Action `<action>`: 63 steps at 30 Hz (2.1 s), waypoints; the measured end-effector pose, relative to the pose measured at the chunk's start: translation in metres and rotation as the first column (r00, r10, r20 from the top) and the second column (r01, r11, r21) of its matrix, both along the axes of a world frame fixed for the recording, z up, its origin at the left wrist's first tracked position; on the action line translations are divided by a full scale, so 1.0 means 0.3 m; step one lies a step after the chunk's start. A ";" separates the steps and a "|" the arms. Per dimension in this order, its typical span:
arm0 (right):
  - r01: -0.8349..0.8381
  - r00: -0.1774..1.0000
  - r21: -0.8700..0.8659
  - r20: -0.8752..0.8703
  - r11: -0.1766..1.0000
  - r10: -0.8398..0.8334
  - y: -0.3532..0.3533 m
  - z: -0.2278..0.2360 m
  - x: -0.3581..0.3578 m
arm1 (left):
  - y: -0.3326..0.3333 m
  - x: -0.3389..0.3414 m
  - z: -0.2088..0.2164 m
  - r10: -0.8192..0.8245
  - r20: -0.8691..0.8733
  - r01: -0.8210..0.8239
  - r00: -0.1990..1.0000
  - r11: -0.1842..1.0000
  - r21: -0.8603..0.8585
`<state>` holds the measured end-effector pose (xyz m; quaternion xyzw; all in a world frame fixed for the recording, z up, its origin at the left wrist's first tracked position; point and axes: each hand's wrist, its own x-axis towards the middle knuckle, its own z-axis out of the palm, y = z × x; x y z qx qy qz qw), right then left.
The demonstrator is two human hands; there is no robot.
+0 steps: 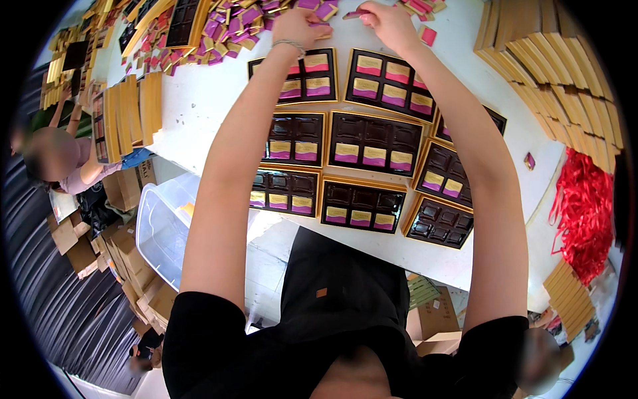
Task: The person places small wrapped chocolate pieces into compartments of black trays with gold borders. The person then covers the filled trays with clear plastic lids and stacks the completed boxes on the table.
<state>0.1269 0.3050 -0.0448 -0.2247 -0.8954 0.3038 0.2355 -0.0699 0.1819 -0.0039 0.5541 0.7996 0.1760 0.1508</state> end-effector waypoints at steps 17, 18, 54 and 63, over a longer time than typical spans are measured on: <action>0.434 0.687 -0.854 0.108 0.287 -0.719 -0.627 0.361 1.152 | -0.378 0.938 0.213 -0.332 0.705 0.489 0.626 0.872 -0.024; 0.359 0.677 -0.901 0.071 0.244 -0.733 -0.670 0.362 1.157 | -0.397 0.964 0.204 -0.365 0.707 0.537 0.606 0.843 -0.025; 0.773 0.584 0.226 0.111 0.593 -0.804 -0.896 0.246 1.055 | -0.715 1.065 0.190 -0.581 0.492 0.501 0.649 0.813 0.298; 0.496 0.625 0.368 0.477 0.787 -0.618 -0.945 0.198 1.114 | -0.689 1.063 0.212 -0.224 0.745 0.300 0.629 0.953 0.034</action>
